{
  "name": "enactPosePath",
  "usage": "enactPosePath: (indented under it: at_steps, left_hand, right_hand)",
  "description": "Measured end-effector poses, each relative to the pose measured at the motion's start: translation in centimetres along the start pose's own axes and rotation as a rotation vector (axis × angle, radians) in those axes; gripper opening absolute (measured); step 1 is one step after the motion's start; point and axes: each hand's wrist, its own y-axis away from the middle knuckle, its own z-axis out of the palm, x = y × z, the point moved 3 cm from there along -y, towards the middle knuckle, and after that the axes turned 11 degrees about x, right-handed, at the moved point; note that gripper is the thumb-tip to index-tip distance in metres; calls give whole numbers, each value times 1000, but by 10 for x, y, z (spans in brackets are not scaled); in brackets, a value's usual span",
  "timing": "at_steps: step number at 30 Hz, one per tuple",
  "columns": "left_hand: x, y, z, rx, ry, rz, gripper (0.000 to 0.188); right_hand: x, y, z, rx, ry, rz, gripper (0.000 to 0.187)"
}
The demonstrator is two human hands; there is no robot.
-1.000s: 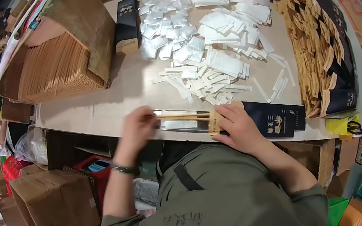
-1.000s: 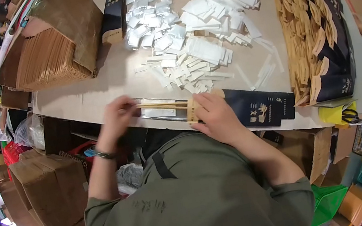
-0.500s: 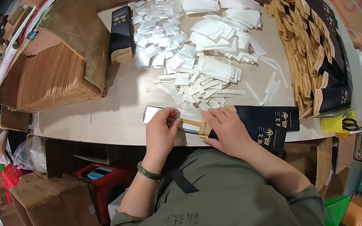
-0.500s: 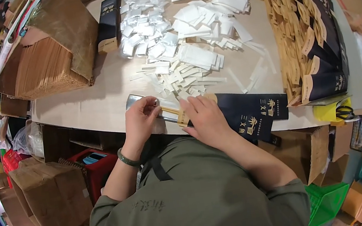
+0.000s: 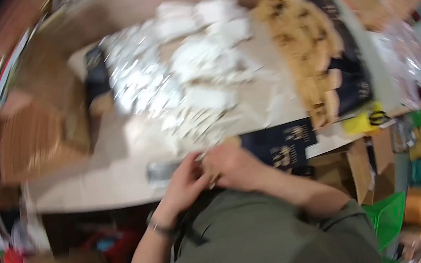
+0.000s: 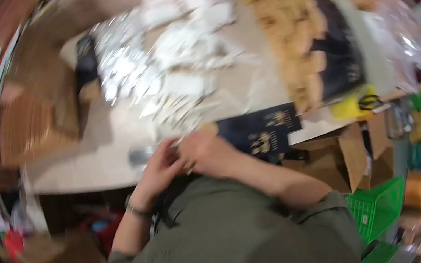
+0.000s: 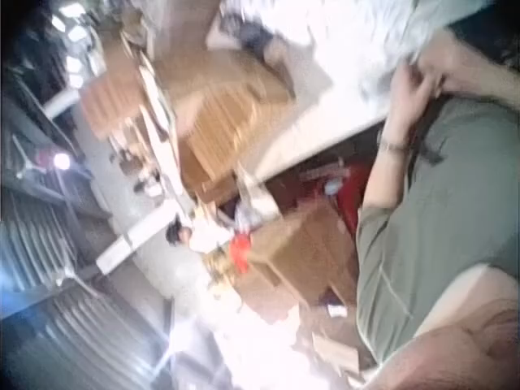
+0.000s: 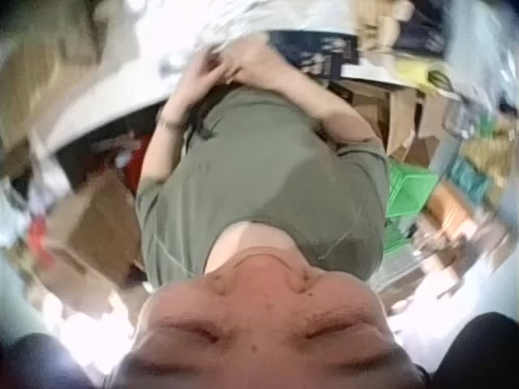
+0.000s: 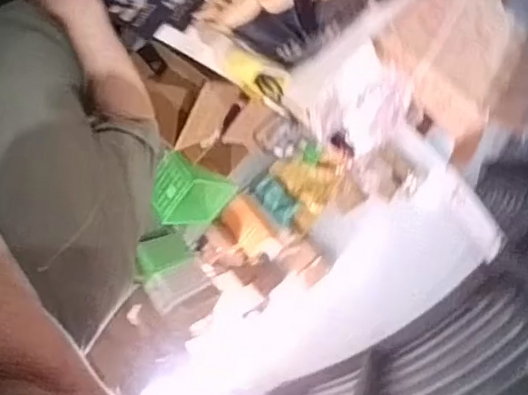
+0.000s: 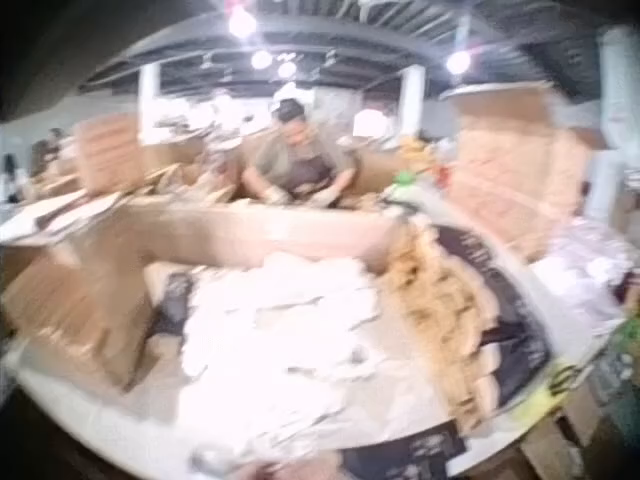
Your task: The recorder packages bundles of thin wooden sticks into black paper sleeves at a factory workstation.
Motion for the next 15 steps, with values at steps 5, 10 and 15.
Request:
enactPosePath:
  at_steps: [5,10,15]
  left_hand:
    - [34,43,-32,350,-1238,782,84]
    - [64,15,-50,604,-1015,775,35]
    - [29,3,-60,657,-798,423,34]
  right_hand:
    - [-24,-3,-12,113,-7,-142,24]
    - [-24,-68,-126,149,401,-350,20]
    - [88,-123,-348,462,451,96,29]
